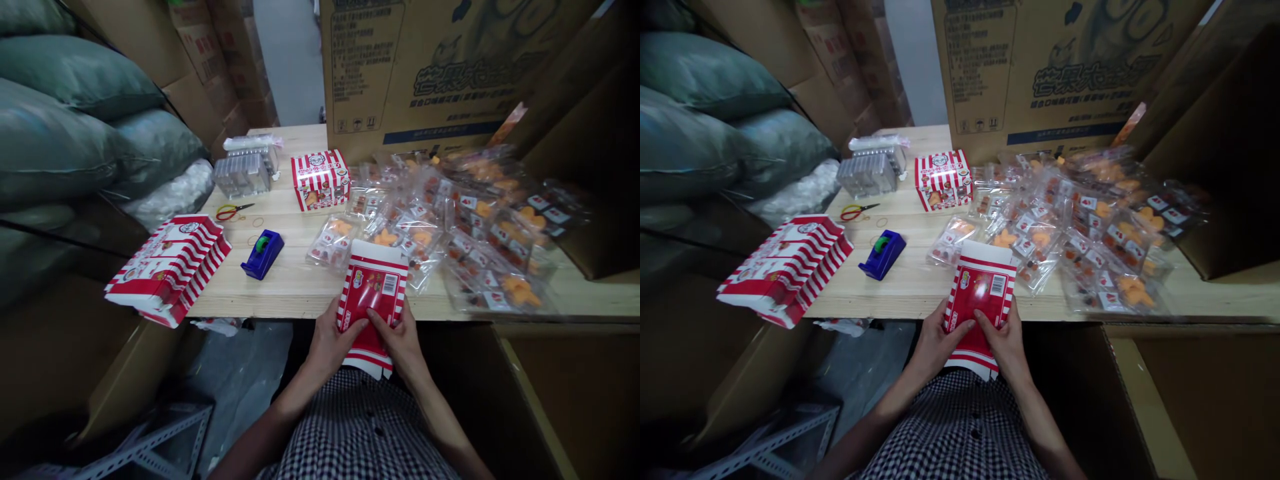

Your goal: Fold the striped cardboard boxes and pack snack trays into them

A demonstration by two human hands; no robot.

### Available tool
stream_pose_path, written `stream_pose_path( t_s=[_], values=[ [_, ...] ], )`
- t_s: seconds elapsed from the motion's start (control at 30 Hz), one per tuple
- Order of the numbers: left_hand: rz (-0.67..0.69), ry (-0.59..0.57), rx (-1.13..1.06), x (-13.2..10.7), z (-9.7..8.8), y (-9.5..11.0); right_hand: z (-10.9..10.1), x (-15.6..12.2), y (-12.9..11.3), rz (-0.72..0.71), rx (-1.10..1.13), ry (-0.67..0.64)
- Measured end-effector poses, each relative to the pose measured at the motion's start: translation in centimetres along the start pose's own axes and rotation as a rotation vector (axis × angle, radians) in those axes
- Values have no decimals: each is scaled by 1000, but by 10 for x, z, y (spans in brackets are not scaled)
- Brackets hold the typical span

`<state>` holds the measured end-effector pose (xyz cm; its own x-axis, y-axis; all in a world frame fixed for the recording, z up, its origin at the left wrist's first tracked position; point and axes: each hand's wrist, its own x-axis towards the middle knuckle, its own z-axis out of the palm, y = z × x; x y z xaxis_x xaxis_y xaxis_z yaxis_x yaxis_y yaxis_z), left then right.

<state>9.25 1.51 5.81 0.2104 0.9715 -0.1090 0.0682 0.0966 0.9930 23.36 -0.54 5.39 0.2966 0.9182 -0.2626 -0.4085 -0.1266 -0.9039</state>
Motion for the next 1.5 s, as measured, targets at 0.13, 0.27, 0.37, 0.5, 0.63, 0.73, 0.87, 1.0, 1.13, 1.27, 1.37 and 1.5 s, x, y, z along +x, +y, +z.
stream_pose_path(
  t_s=[0.13, 0.27, 0.37, 0.5, 0.63, 0.73, 0.87, 1.0, 1.13, 1.27, 1.37, 1.5],
  values=[
    [-59, -54, -109, 4, -4, -2, -8, 0, -5, 163, 77, -29],
    [-165, -109, -250, 2, -10, -1, -22, 4, -11, 246, 94, -94],
    [-207, -135, -303, -3, -12, 0, -27, 13, -6, 188, 98, -105],
    [-188, -201, -341, 3, -19, -4, -27, 21, 11, 172, 113, -79],
    [-130, -143, -427, 20, -34, -12, -28, 15, 22, 205, 90, -148],
    [-145, -131, -455, 27, -40, -14, -32, 11, 23, 186, 50, -202],
    [-64, -124, -405, 28, -43, -6, -37, 12, 22, 175, 3, -225],
    [20, -123, -342, 29, -47, 4, -35, 8, 23, 243, 8, -315],
    [39, -98, -402, 29, -49, 7, -30, 2, 23, 303, 70, -341],
    [-2, -39, -411, 30, -48, 3, -31, 3, 19, 338, 96, -363],
    [-98, -42, -408, 33, -49, -7, -36, 4, 17, 415, 90, -407],
    [-203, -48, -419, 29, -55, -26, -44, -5, 21, 443, 29, -461]
  ],
)
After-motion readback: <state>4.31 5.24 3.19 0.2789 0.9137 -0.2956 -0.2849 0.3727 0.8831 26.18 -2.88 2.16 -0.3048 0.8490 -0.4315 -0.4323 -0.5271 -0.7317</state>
